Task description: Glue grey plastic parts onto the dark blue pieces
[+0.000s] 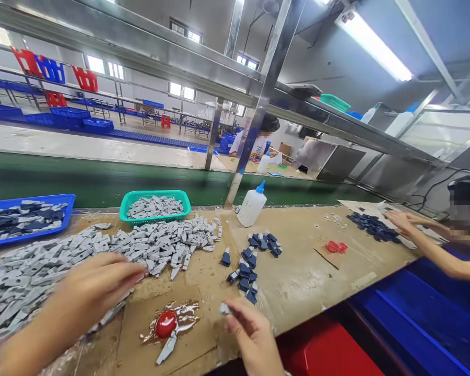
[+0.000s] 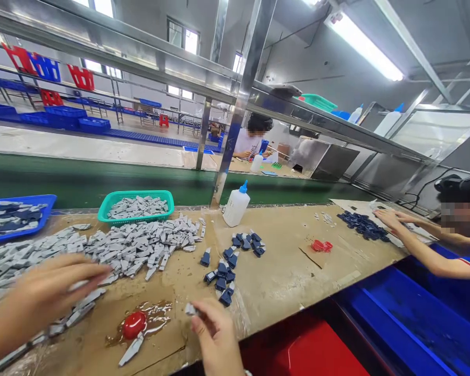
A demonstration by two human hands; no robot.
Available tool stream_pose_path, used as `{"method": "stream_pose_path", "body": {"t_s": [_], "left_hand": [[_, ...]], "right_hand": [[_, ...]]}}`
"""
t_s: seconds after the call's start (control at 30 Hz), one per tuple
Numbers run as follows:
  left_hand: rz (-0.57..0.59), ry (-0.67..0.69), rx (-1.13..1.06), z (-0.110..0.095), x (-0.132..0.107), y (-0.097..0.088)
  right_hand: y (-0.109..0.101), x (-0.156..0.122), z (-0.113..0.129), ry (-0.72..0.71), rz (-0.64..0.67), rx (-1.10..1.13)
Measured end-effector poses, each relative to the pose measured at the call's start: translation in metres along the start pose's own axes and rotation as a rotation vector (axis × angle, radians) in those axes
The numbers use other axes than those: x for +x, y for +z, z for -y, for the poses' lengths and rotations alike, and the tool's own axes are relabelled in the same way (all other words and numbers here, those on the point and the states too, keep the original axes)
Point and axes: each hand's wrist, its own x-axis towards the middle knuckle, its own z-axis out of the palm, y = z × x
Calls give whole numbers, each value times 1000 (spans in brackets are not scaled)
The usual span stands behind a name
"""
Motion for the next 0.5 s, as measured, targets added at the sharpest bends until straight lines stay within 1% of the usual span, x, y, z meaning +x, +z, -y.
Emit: {"method": "stream_pose_path", "body": {"t_s": [0.03, 0.1, 0.17, 0.2, 0.23, 0.27, 0.3, 0.37, 0.43, 0.5], "left_hand": [[103, 136, 31, -4, 20, 14], [308, 369, 55, -13, 67, 55], [440, 480, 38, -19, 107, 101], [497, 516, 34, -20, 122, 121], [543, 538, 27, -20, 132, 139], [580, 548, 19, -20, 138, 152], [608, 546, 12, -19, 141, 161], [626, 499, 2, -16, 143, 169], [607, 408, -10, -16, 143, 163], [558, 298, -46, -18, 143, 146]], "right_hand": [[5, -3, 0, -22, 20, -13], [12, -6, 2, -48, 58, -69], [16, -5, 5, -49, 96, -155], [18, -4, 6, -48, 110, -208], [20, -2, 7, -48, 122, -258], [21, 0, 7, -49, 128, -298], [24, 1, 6, -58, 128, -325], [29, 5, 3, -95, 119, -341], [35, 7, -1, -149, 114, -330], [41, 7, -5, -198, 112, -328]]}}
